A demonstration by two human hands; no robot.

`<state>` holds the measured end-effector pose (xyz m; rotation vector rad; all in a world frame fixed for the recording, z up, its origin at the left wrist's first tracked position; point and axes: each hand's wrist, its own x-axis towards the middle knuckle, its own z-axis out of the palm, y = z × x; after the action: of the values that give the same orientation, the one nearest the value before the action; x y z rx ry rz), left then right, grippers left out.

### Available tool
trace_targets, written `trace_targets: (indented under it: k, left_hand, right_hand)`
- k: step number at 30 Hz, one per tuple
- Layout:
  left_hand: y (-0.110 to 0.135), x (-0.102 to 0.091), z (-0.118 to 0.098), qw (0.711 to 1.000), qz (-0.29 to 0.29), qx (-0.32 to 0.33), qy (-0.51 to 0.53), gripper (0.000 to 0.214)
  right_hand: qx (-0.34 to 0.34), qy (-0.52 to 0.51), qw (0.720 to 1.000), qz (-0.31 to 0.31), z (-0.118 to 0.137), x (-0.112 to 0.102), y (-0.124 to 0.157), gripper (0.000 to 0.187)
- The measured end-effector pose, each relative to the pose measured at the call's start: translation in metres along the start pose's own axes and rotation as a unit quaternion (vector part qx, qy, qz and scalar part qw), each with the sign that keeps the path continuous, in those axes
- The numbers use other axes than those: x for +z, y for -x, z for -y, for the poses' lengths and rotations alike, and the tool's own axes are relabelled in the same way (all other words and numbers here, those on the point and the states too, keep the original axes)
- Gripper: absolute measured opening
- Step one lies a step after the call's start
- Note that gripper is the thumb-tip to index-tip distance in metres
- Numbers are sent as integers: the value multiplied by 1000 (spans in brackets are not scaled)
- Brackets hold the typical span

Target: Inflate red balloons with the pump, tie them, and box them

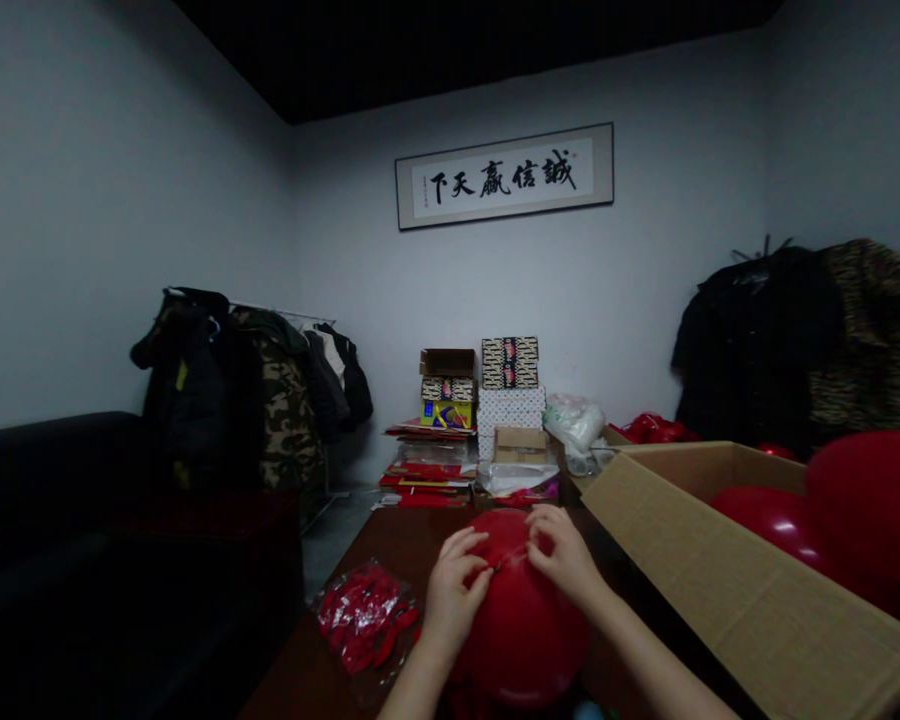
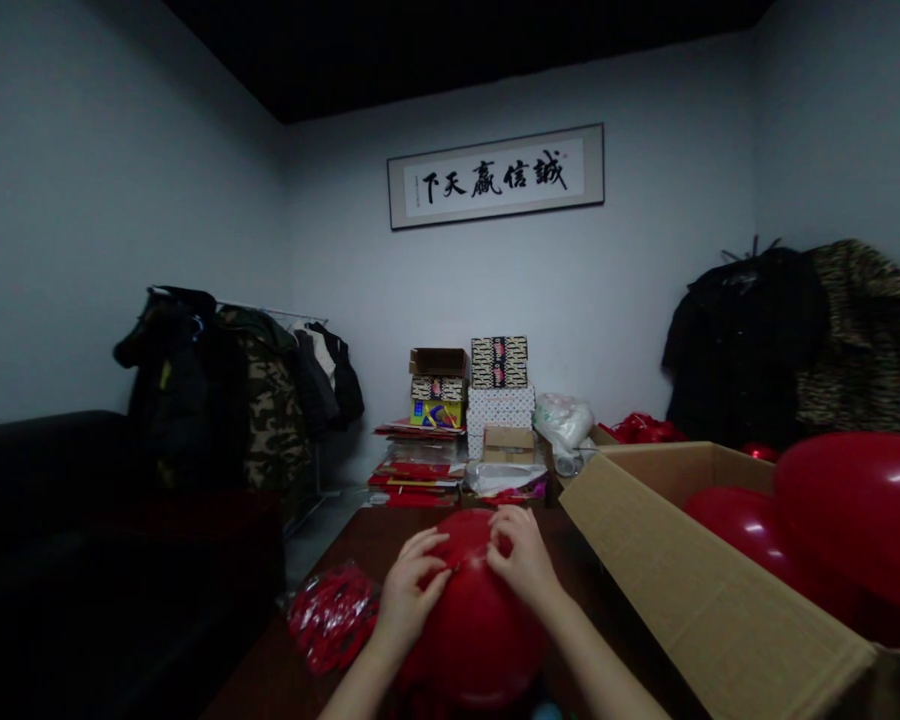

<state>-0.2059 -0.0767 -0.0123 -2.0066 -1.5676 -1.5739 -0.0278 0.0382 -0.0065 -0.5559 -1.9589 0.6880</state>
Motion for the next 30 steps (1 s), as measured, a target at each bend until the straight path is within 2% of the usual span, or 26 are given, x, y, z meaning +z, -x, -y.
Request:
trace_targets:
  k: [2,5,10,15,19,24,26,28,30]
  left_hand:
    - [0,0,-2,1000,8,3,-3,17]
    - [-2,0,-7,1000,25,14,-10,19]
    - [-3,0,-7,999,34,18,-22,17]
    - [2,-4,0,997,50,-23,-58,16]
    - [1,-10,-6,994,68,-16,-79,15]
    - [-5,-15,-19,991,79,8,-104,17]
    - [-5,-15,-21,990,76,21,-118,17]
    - [-5,-15,-23,988,75,40,-131,16]
    - [-5,-15,-26,985,79,62,-144,15]
  right_hand:
    - [12,2,999,-48,0,4,-1,5]
    - [29,-27,998,-55,2,18,1,13]
    - [52,-113,992,9,5,33,4,22]
    - [62,-207,973,85,5,28,3,35]
    - [44,-225,967,114,10,19,6,33]
    - [-16,-108,984,140,20,5,4,15]
    - [-39,-43,992,110,24,0,3,8]
    - [-83,64,992,64,27,-3,3,2]
    - [-150,202,968,27,29,-3,5,6]
